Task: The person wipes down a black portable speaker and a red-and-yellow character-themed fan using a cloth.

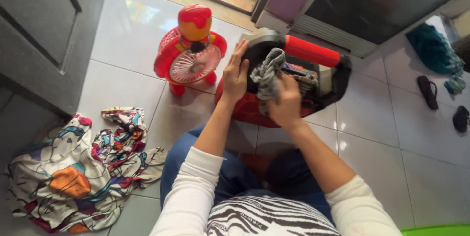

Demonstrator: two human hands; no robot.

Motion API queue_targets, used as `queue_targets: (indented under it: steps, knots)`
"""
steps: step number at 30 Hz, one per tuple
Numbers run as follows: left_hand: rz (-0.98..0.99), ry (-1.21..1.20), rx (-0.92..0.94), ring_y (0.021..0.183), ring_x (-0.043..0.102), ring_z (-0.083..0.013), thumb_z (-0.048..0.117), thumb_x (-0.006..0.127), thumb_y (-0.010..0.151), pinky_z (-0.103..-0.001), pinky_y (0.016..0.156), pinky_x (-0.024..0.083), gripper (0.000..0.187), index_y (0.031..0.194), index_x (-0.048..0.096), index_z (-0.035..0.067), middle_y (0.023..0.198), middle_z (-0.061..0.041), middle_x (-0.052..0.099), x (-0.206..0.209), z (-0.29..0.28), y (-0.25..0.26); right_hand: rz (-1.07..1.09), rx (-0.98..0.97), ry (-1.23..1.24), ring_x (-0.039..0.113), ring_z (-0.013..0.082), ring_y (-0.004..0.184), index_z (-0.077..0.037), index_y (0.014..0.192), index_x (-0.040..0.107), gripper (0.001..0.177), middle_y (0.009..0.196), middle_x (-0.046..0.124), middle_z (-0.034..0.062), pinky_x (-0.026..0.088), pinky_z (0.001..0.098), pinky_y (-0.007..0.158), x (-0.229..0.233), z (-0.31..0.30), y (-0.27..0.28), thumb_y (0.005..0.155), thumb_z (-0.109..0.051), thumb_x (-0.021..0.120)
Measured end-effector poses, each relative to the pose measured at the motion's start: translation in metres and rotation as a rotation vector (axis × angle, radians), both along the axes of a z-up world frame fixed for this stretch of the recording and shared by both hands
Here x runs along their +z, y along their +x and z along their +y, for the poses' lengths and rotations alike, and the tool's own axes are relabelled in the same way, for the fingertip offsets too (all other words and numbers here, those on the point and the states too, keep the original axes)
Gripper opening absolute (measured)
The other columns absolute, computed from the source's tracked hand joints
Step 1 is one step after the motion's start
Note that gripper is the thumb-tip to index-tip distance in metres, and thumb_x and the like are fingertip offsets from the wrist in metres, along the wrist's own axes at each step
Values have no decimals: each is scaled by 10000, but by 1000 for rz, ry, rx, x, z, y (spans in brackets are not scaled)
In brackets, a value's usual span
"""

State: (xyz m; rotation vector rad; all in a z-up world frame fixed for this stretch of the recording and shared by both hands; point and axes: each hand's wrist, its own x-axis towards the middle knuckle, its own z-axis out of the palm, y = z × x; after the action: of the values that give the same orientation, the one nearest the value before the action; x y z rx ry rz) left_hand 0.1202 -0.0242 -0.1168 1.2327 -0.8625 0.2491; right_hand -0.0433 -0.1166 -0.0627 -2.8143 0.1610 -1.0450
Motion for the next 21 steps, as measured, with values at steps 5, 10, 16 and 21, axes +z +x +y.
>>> queue_targets:
  steps: [5, 10, 16, 21]
  knots:
    - [731, -12, -180, 786, 533, -273, 120, 506, 1072, -413, 765, 426, 409, 1467, 596, 69, 1299, -217, 754, -26, 1, 17, -307, 20, -248, 491, 525, 1182, 35, 1228, 662, 477, 1282, 566, 263, 415, 586, 1052, 88, 12, 20, 820, -207, 713]
    - [663, -275, -358, 1122, 694, -201, 456, 374, 1102, -342, 963, 526, 528, 1502, 454, 122, 1300, -136, 674, -52, 2, 31, 335, -91, -383, 644, 381, 1010, -179, 1164, 780, 685, 1209, 655, 142, 485, 558, 834, 118, 11, 117, 629, -603, 841]
    - [631, -286, -117, 1206, 633, -219, 573, 336, 1101, -358, 1011, 477, 609, 1476, 499, 121, 1367, -136, 634, -68, -3, 36, 900, -290, -544, 662, 330, 1015, -169, 1014, 815, 565, 1086, 681, 152, 511, 501, 852, 87, 36, 173, 725, -650, 753]
    - [626, -312, -94, 1199, 612, -215, 526, 373, 1101, -369, 1032, 449, 572, 1442, 540, 97, 1353, -129, 631, -83, 1, 49, 631, -40, -1025, 653, 312, 992, -86, 891, 791, 294, 996, 741, 143, 387, 577, 1076, 8, 57, 153, 824, -338, 654]
